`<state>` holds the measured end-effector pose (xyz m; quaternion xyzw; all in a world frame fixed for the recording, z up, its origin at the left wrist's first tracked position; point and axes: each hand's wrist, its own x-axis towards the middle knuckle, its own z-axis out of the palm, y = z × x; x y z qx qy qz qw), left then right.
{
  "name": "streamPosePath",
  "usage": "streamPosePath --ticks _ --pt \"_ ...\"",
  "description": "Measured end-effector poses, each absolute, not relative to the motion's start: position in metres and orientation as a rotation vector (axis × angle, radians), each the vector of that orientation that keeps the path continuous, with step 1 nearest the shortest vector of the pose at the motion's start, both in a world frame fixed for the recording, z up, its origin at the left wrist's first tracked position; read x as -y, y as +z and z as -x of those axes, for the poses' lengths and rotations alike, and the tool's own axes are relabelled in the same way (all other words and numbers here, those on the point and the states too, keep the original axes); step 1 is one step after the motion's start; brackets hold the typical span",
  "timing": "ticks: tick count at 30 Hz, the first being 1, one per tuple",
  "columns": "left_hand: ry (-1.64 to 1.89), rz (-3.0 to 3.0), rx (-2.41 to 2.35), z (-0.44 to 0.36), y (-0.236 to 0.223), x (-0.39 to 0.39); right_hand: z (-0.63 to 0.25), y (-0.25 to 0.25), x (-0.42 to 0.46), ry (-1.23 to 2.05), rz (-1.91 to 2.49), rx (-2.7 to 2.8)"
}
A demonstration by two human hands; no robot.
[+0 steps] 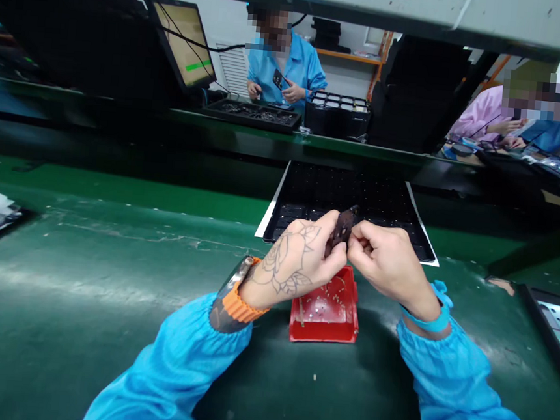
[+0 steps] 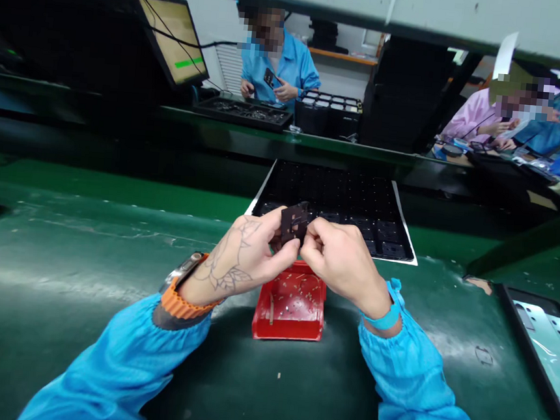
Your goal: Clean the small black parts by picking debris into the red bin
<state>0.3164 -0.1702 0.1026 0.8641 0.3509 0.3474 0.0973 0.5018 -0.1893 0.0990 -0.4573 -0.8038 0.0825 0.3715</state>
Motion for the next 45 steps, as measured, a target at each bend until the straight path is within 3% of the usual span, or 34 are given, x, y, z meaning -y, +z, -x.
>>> streamPosePath --ticks 14,25,34,45 --pt "1.076 -2.624 -0.976 -0.317 0.099 0.178 -0.507 0.104 0.19 0.745 1.19 1.948" --pt "1.076 -2.567 -1.066 -0.317 0.106 0.175 -0.506 0.108 0.193 0.393 1.171 2.06" --pt "1.16 -2.467 -1.052 -0.314 0.108 0.176 -0.512 0.113 0.2 0.454 1.179 2.09" --pt "1.193 -2.774 -0.943 -0.318 0.099 0.181 -0.512 0.11 0.196 0.467 1.208 2.119"
